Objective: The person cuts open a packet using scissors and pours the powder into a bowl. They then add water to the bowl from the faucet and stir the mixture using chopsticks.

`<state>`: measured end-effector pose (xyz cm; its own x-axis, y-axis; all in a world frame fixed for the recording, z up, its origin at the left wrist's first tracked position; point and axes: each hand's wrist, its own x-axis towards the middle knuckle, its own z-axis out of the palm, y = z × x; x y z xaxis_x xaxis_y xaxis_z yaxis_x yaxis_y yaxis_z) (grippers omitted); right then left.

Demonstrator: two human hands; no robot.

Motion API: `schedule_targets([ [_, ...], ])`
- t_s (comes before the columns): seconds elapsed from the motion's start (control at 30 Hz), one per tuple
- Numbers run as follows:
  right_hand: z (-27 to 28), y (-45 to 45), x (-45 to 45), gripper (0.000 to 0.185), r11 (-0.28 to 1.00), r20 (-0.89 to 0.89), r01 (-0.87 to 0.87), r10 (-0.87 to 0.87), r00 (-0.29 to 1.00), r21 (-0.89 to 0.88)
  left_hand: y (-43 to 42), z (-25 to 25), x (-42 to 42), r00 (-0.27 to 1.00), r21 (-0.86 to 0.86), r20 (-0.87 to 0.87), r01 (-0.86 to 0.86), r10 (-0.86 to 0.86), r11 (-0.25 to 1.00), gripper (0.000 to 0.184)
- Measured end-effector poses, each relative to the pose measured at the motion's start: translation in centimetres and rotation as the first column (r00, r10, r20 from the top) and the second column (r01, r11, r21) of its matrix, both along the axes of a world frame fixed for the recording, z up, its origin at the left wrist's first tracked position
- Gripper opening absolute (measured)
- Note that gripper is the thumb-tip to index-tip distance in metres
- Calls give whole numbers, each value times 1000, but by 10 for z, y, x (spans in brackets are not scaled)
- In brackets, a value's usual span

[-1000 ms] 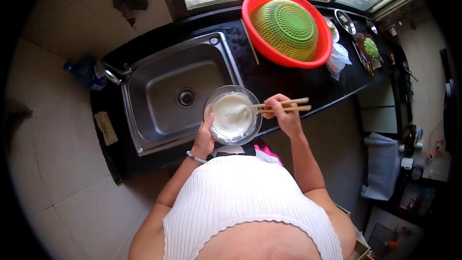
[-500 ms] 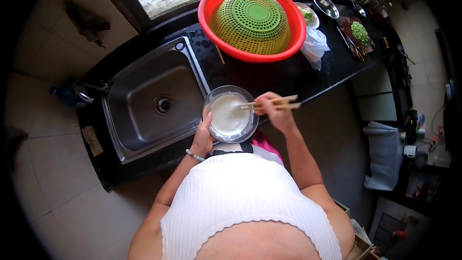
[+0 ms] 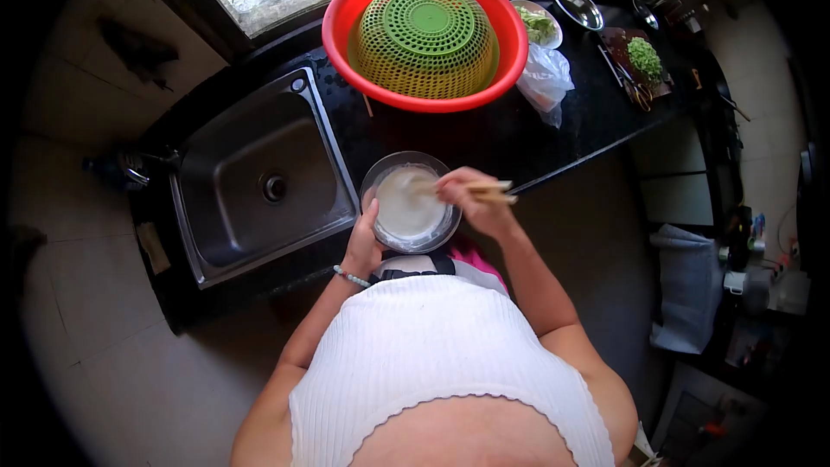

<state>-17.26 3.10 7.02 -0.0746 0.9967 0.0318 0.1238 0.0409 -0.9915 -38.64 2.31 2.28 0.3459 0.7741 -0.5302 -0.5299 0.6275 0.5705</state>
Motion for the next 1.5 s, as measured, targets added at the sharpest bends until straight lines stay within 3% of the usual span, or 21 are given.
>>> schedule_targets([
  [0.07, 5, -4, 6, 15, 932, -224, -208, 143, 964, -297, 3, 0, 7, 1000, -9, 6, -29, 29, 1000, 46],
  [0.13, 9, 8, 29, 16, 940, -52, 13, -33, 998, -341, 4, -3, 11, 998, -30, -17, -58, 57, 998, 46],
  [0.2, 1, 11, 16, 16, 980, -64, 123, -135, 989, -155, 2, -4, 14, 996, -47, -51, -70, 67, 996, 46],
  [0.27, 1, 6, 5, 15, 994, 61, -106, 104, 993, 27, 5, -2, 16, 996, -57, -48, -72, 69, 996, 46],
  [0.33, 4, 2, 13, 13, 904, -224, -179, 96, 970, -389, 7, -2, 16, 995, -32, -67, -81, 79, 996, 46],
  [0.47, -13, 13, 7, 12, 998, 8, 36, -36, 999, -49, 5, -8, 11, 994, -11, -96, -49, 48, 999, 45],
  [0.53, -4, 8, -5, 11, 972, -133, -200, 183, 974, -126, 13, -6, 9, 994, -23, -108, -34, 31, 999, 44],
  [0.6, 2, 8, 7, 13, 926, -166, -113, 55, 985, -361, 14, -7, 9, 988, -33, -150, -52, 47, 998, 43],
  [0.67, 2, 16, 13, 14, 961, 89, 87, -66, 994, -262, 15, -4, 7, 983, -65, -182, -26, 14, 998, 43],
  [0.73, -6, 15, -9, 15, 999, 150, 3, -11, 989, 52, 18, -2, 7, 978, -75, -209, -2, -14, 997, 44],
  [0.8, 1, 9, -17, 14, 975, -75, -154, 144, 987, -157, 22, -1, 8, 973, -72, -229, 13, -30, 997, 46],
  [0.87, 1, 11, 2, 13, 927, -116, -46, 3, 993, -373, 24, -1, 6, 932, -85, -353, 61, -87, 995, 47],
  [0.93, 0, 17, 5, 13, 953, 16, 186, -188, 982, -240, 22, -8, 3, 879, -65, -451, 137, -151, 988, 47],
  [1.0, -10, 16, -13, 13, 992, 29, 126, -125, 992, -27, 23, -8, 1, 873, -99, -435, 195, -219, 976, 47],
  [1.07, -6, 6, -11, 13, 943, -232, -104, 30, 972, -316, 24, -4, 1, 885, -90, -402, 217, -234, 972, 47],
  [1.1, 3, 7, -2, 14, 916, -120, -23, -27, 992, -401, 23, -2, 1, 900, -70, -377, 209, -220, 975, 47],
  [1.2, 5, 16, 7, 13, 944, -8, 254, -261, 965, -209, 22, -2, -3, 917, -55, -338, 204, -210, 977, 47],
  [1.27, -2, 14, -11, 11, 998, 89, 61, -61, 994, -7, 23, 0, -4, 924, -78, -303, 219, -232, 973, 46],
  [1.33, 8, 5, -17, 12, 945, -158, -78, 28, 987, -318, 25, 0, -10, 932, -107, -258, 235, -255, 966, 46],
  [1.37, 1, 5, -7, 14, 923, -46, 66, -90, 995, -379, 26, 0, -12, 932, -107, -261, 232, -253, 967, 46],
  [1.5, 1, 16, -17, 14, 979, 71, 202, -200, 977, -23, 23, 0, -18, 923, -136, -257, 259, -286, 956, 46],
])
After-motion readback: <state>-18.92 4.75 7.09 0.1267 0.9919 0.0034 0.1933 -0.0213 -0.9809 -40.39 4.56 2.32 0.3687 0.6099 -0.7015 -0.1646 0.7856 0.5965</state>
